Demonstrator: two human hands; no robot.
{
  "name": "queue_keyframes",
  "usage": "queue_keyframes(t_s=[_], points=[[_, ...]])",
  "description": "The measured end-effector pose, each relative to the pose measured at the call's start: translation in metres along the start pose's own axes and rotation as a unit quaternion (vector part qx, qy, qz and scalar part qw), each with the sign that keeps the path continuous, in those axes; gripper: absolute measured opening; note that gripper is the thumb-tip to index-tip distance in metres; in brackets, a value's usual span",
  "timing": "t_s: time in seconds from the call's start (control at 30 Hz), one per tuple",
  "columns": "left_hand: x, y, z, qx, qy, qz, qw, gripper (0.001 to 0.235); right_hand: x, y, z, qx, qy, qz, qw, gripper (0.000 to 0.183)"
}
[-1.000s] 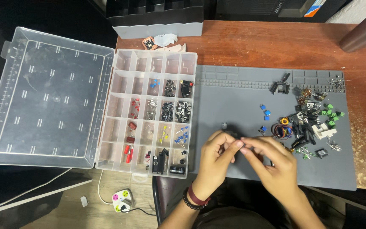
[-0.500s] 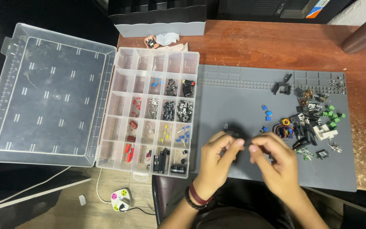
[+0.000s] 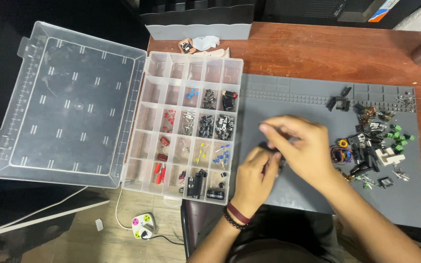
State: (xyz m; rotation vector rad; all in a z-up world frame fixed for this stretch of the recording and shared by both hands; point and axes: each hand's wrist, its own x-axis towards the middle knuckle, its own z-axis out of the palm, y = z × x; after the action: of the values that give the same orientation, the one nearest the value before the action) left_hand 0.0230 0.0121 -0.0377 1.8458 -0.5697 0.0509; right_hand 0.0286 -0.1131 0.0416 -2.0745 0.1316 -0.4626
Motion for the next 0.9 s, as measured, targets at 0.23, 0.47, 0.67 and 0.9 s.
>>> queue_keyframes(t_s=[0.23, 0.47, 0.67, 0.9], points=[[-0.003, -0.004, 0.002, 0.031, -0.017, -0.006, 0.999, 0.025, 0.052, 0.009, 0.06, -0.013, -0.008, -0.129, 0.992, 0.01], [-0.007, -0.014, 0.005, 0.036, -0.033, -0.01, 0.999, 0.025, 0.078, 0.027, 0.098, -0.029, -0.064, -0.116, 0.991, 0.019], [-0.008, -0.017, 0.006, 0.025, -0.029, -0.012, 0.999, 0.023, 0.08, 0.022, 0.099, -0.052, -0.103, -0.119, 0.986, 0.015], [-0.004, -0.005, 0.0, 0.008, -0.009, -0.005, 1.0, 0.019, 0.065, 0.012, 0.058, -0.003, -0.073, -0.158, 0.985, 0.009]])
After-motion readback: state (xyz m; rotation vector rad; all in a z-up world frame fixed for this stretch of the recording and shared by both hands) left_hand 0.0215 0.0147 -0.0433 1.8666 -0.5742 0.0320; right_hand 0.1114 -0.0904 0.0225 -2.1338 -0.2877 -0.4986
